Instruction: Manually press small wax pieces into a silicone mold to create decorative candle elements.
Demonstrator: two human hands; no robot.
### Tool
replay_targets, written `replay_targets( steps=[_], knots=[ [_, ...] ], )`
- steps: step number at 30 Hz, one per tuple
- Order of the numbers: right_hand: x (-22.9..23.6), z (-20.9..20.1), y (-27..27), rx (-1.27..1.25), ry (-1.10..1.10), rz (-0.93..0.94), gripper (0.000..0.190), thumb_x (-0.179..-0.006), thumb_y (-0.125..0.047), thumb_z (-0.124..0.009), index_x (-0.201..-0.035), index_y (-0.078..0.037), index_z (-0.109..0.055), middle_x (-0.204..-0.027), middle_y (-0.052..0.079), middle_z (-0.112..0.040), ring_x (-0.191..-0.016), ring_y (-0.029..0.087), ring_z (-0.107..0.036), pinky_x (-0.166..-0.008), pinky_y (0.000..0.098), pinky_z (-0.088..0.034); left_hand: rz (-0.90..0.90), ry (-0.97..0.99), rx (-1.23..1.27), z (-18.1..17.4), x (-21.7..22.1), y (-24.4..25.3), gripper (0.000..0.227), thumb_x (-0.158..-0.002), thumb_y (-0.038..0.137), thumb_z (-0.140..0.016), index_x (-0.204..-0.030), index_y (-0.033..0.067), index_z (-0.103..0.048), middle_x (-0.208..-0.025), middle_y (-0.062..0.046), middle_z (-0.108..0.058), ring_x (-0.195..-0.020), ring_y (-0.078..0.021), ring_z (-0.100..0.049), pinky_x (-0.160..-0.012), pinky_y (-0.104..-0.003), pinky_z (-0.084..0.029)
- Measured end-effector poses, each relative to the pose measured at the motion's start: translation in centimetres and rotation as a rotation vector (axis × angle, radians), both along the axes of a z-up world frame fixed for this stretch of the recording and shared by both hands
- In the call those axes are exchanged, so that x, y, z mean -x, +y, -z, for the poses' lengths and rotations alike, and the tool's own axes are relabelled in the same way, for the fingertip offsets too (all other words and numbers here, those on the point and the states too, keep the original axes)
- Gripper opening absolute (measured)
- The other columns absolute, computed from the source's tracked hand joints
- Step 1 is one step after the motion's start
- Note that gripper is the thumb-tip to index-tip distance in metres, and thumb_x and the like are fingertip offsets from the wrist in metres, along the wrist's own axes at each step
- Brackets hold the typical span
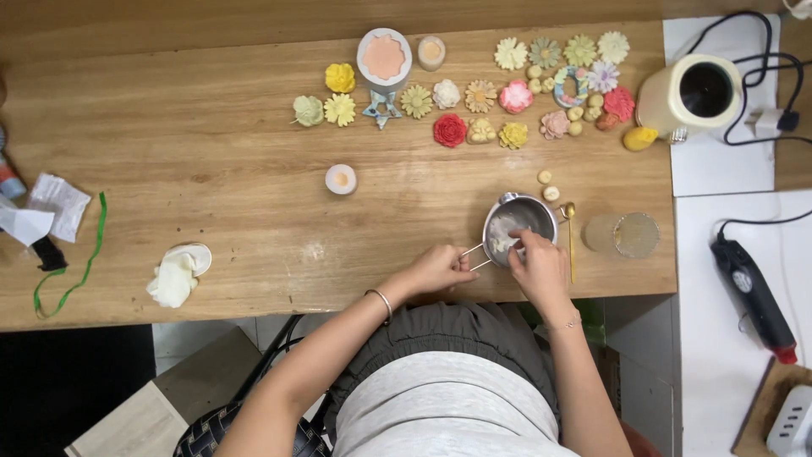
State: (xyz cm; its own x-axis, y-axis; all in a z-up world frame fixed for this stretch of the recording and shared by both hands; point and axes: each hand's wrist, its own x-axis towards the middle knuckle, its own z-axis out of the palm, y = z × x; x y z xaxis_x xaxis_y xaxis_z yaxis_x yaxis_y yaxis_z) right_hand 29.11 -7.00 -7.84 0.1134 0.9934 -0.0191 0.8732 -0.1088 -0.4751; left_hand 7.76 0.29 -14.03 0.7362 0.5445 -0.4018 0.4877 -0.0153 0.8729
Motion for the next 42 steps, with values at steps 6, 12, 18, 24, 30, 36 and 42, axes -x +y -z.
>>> replay_targets(
  steps=[6, 12, 18, 24, 30, 36, 42],
  knots=[
    [-1.2, 2.0, 0.3, 0.127, -0.014, 0.169, 0.013, -0.092, -0.020, -0.073, -0.104, -0.014, -0.074, -0.075, 0.011, -0.072, -0.071, 0.029, -0.072, -0.072, 0.0417, -0.055, 0.035, -0.048, 0.001, 1.6, -0.2, -1.1, 0.040, -0.091, 0.045, -0.073, -0.091, 0.0048, -0.068, -0.072, -0.009, -0.076, -0.064, -0.0172, -0.075, -0.065, -0.032, -0.059],
    [0.4, -0.9, 2.5, -0.031, -0.105, 0.067, 0.024, -0.084, -0.019, -0.077, -0.103, -0.010, -0.067, -0.078, 0.011, -0.071, -0.074, 0.031, -0.070, -0.067, 0.0429, -0.053, 0.066, 0.027, -0.005, 2.3, 3.6, 0.4, 0.066, -0.095, 0.051, -0.069, -0.137, 0.0029, -0.053, -0.122, -0.024, -0.071, -0.112, -0.0308, -0.069, -0.096, -0.041, -0.055],
    [0.8, 0.9, 1.9, 0.115, 0.040, 0.147, 0.018, -0.093, -0.021, -0.074, -0.105, -0.009, -0.069, -0.079, 0.013, -0.072, -0.072, 0.032, -0.071, -0.066, 0.0437, -0.054, -0.623, 0.246, -0.642, 1.6, 12.4, 5.9, 0.069, -0.084, 0.022, -0.084, -0.142, 0.0084, -0.049, -0.143, -0.019, -0.047, -0.128, -0.0308, -0.054, -0.110, -0.041, -0.047],
    [3.1, -1.1, 1.7, 0.217, -0.022, 0.166, 0.021, -0.093, -0.026, -0.074, -0.103, -0.008, -0.071, -0.082, 0.015, -0.075, -0.081, 0.034, -0.073, -0.073, 0.0438, -0.055, -0.681, 0.294, -0.682, 0.4, 16.0, 10.4, 0.105, -0.064, 0.016, -0.096, -0.149, 0.0047, -0.035, -0.144, -0.026, -0.040, -0.132, -0.0436, -0.044, -0.110, -0.049, -0.040],
    [4.8, -2.4, 0.8, 0.074, 0.105, 0.232, 0.029, -0.088, -0.015, -0.072, -0.115, -0.007, -0.065, -0.085, 0.015, -0.074, -0.077, 0.035, -0.072, -0.067, 0.0435, -0.055, -0.607, 0.152, -0.574, 2.1, 15.3, 12.3, 0.102, -0.063, 0.015, -0.094, -0.148, 0.0053, -0.038, -0.143, -0.019, -0.050, -0.129, -0.0407, -0.048, -0.107, -0.048, -0.043],
    [5.2, -1.0, -1.2, 0.084, 0.106, 0.337, 0.021, -0.091, -0.024, -0.074, -0.096, -0.006, -0.064, -0.075, 0.011, -0.073, -0.070, 0.030, -0.073, -0.063, 0.0414, -0.055, -0.576, 0.118, -0.641, 2.4, 13.9, 12.6, 0.062, -0.070, 0.015, -0.090, -0.123, 0.0087, -0.059, -0.126, -0.014, -0.066, -0.119, -0.0384, -0.059, -0.103, -0.047, -0.047],
    [5.3, -2.2, -1.8, 0.319, 0.138, 0.497, 0.024, -0.104, -0.032, -0.058, -0.107, -0.014, -0.074, -0.062, 0.009, -0.071, -0.065, 0.029, -0.073, -0.064, 0.0411, -0.054, -0.442, 0.007, -0.559, -0.6, 6.1, 11.8, 0.062, -0.069, 0.016, -0.090, -0.124, 0.0117, -0.062, -0.122, -0.013, -0.065, -0.117, -0.0366, -0.058, -0.098, -0.045, -0.050]
  ],
)
